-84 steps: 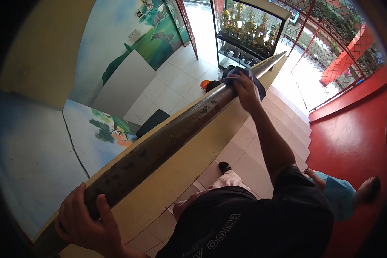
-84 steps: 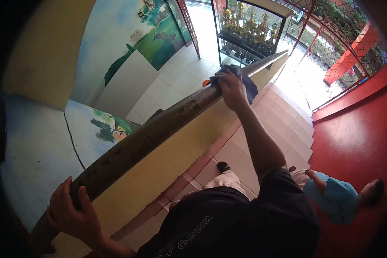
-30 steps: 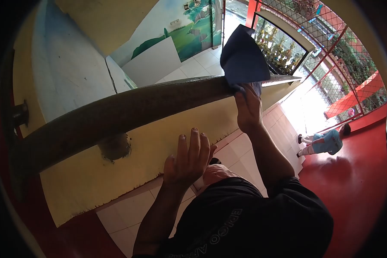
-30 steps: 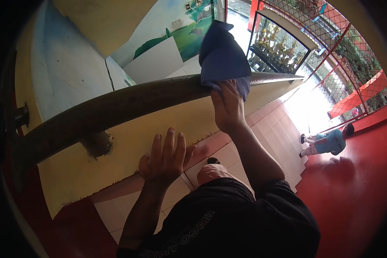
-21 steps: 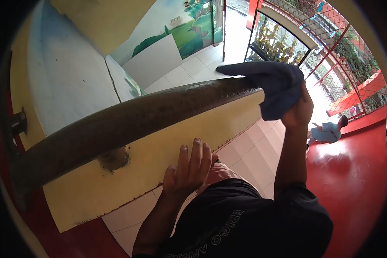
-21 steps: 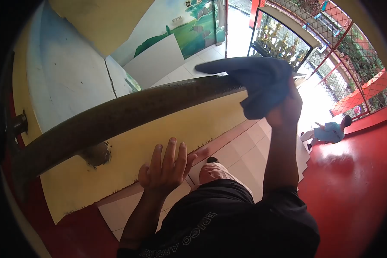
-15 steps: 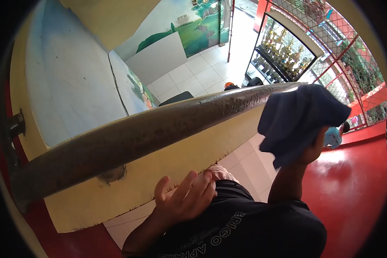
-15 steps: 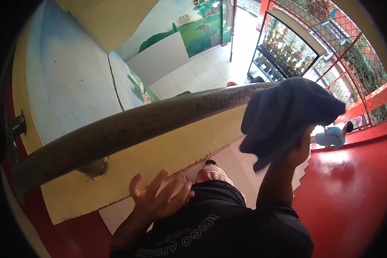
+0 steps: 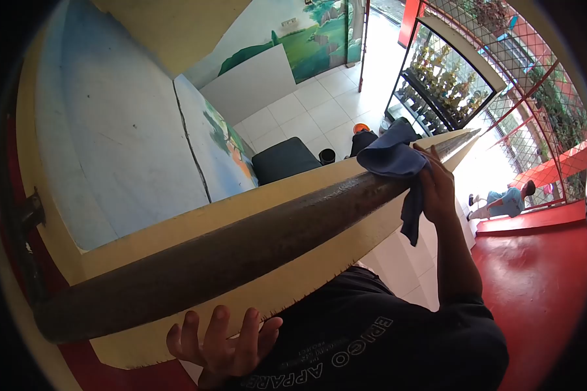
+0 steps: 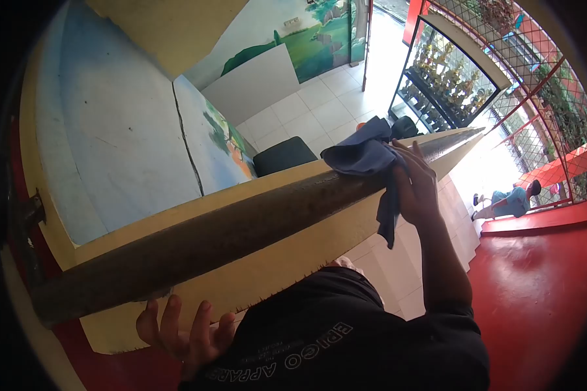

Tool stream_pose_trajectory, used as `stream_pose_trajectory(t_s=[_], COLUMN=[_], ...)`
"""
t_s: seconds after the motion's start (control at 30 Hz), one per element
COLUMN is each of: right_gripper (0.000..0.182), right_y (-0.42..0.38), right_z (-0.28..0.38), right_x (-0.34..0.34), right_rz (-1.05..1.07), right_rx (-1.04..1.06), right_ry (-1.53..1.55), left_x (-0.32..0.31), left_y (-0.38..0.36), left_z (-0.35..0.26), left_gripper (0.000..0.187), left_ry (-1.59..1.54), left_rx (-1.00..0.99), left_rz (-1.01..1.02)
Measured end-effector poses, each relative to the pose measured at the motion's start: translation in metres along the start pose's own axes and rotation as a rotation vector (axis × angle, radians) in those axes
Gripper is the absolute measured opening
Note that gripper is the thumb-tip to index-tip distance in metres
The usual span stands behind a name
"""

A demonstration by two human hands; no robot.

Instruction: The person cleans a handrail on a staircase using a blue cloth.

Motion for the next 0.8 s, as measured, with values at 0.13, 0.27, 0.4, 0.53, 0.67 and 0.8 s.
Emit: stream_pose_trajectory(t_s=[0.13,0.27,0.4,0.53,0.67,0.8], right_gripper=[0.041,0.041,0.046,0.045,0.037,0.038], right_y=[-0.004,-0.007,-0.004,-0.004,-0.007,-0.005], right_z=[0.091,0.152,0.119,0.029,-0.094,-0.147], right_x=[-0.036,-0.054,-0.048,-0.013,0.018,0.006], right_rz=[0.146,0.162,0.121,0.104,-0.059,-0.208], right_rx=[0.294,0.526,0.580,0.385,-0.184,-0.493], right_ry=[0.190,0.230,0.146,-0.084,-0.093,0.196], left_x=[-0.003,0.001,0.003,0.002,-0.001,-0.006], left_y=[0.001,0.010,0.014,0.009,0.009,0.014], left_z=[-0.001,0.004,0.006,0.006,0.006,0.002], left_gripper=[0.040,0.040,0.040,0.041,0.041,0.041], left_ry=[0.004,0.022,-0.016,-0.011,-0.010,0.007], left_rx=[0.061,0.079,0.102,0.106,0.089,0.066], left_rz=[0.065,0.188,0.239,0.219,0.185,0.161])
Point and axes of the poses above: each hand's wrist, its own y-axis towards the middle knuckle, its own x-axis out of the back of the hand, z = x × y, the point moved 2 cm from there along y, towards the middle knuckle, and after that the axes turned 15 degrees about -z, right-handed, at the moved point
